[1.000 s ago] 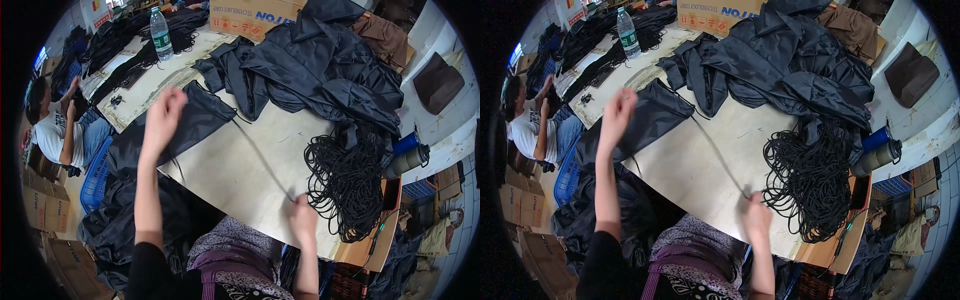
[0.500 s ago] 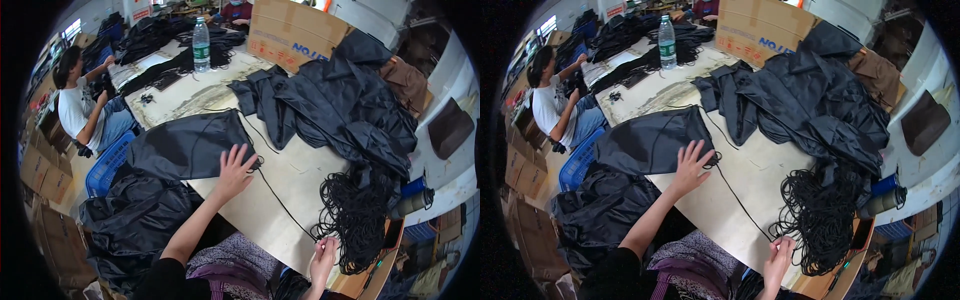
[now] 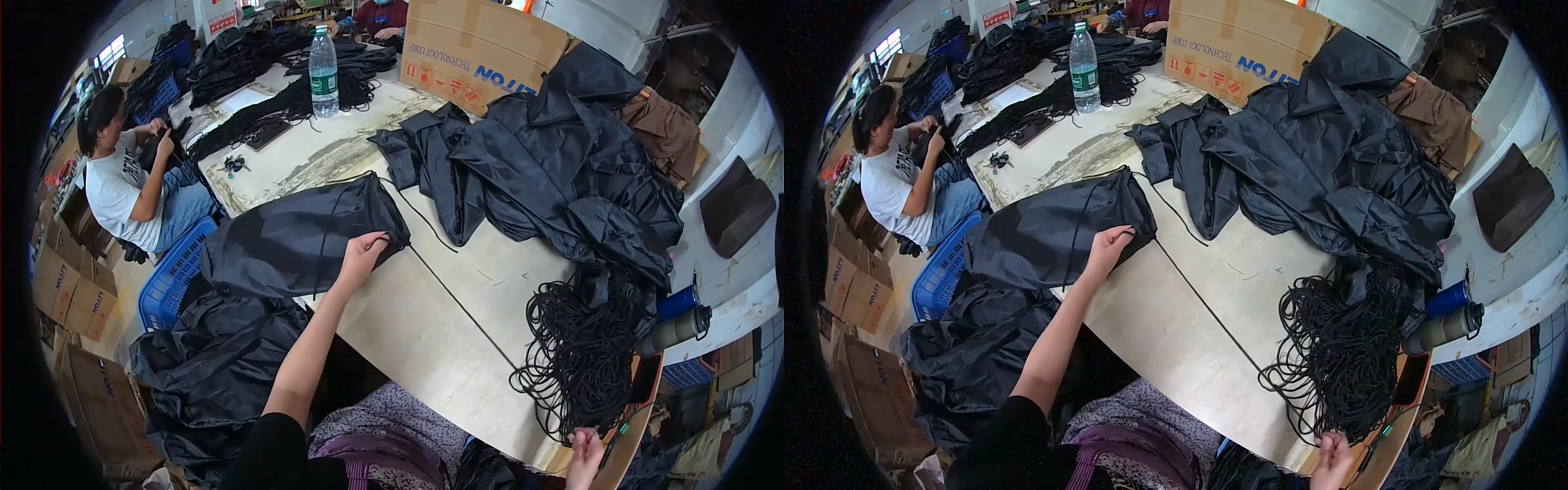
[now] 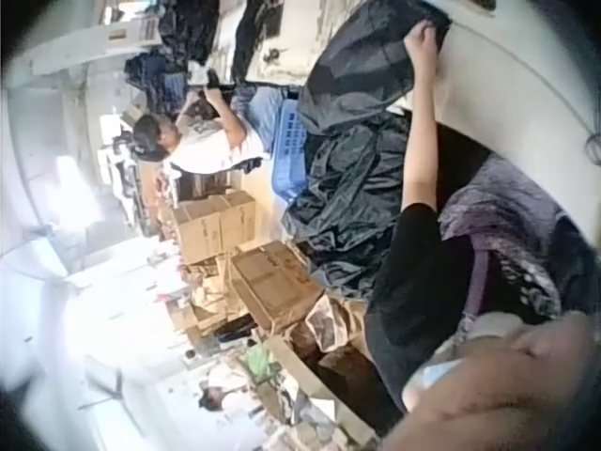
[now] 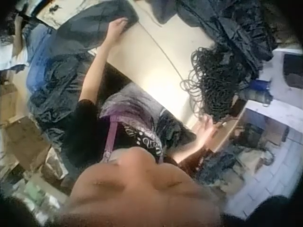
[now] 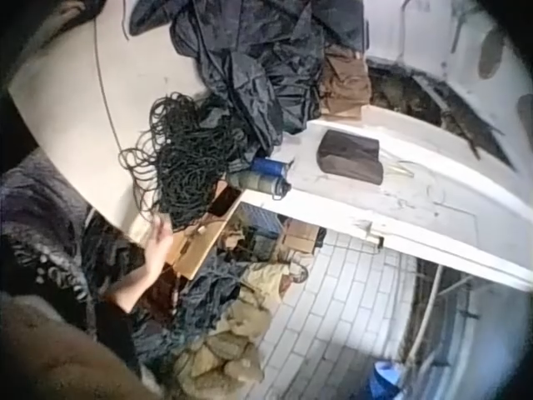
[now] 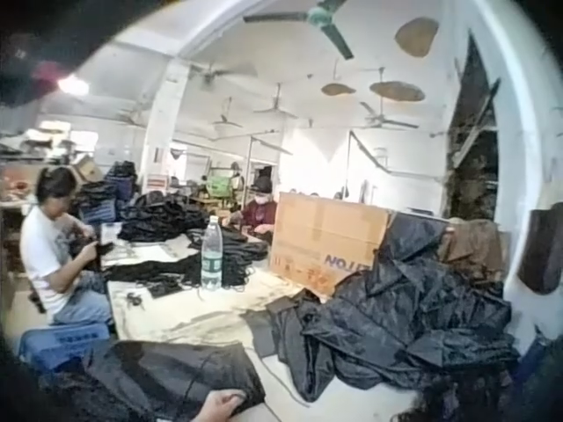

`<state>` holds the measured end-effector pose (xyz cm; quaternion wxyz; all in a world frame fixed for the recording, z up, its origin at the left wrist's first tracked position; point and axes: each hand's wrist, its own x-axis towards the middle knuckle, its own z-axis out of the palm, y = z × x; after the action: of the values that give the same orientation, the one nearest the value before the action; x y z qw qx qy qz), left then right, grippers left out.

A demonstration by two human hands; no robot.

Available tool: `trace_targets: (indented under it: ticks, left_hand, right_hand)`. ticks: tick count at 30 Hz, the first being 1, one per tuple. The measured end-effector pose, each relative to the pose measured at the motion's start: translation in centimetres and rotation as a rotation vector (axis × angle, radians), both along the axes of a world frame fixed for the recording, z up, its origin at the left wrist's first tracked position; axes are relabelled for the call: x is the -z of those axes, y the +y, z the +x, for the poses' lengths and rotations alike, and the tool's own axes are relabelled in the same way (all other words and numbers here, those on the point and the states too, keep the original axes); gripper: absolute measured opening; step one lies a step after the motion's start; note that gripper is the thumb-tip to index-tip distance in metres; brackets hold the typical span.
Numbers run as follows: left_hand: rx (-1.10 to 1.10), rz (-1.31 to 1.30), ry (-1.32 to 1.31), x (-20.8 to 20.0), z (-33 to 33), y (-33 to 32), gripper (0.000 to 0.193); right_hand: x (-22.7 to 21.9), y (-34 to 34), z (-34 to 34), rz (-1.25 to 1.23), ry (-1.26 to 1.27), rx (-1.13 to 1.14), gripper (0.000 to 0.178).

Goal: The person is sorting and preparing black fabric bags and organizing black cords.

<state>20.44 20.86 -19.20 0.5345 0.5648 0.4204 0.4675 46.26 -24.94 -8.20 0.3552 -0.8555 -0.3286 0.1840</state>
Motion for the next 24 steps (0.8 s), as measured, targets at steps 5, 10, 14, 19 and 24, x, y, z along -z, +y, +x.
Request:
trace_targets:
  ticks: [5,10,14,19,24]
  left_hand:
    - [0.121,-0.027,-0.157,-0.5,-1.4,-0.3,0.019]
    - [0.127,-0.049,-0.153,0.3,-2.5,-0.1,0.021]
    - [0.128,-0.057,-0.189,-0.6,-2.7,0.1,0.024]
    - [0.372,0.317,0.238,-2.3,-3.0,0.0,0.026]
    - [-0.05,0.525,0.572,-5.7,-2.4,1.7,0.023]
  right_hand:
    - [-2.0,-0.6,-1.3,0.208,-0.104,0.497,0.028]
    - [-3.3,-3.2,0.0,0.477,-0.3,0.717,0.028]
    - [-3.3,-4.8,2.1,0.44,-0.465,0.832,0.028]
    - [-5.1,-2.0,-0.3,0.09,-0.422,0.447,0.029]
    - [-4.2,1.6,-1.6,0.14,-0.151,0.245,0.031]
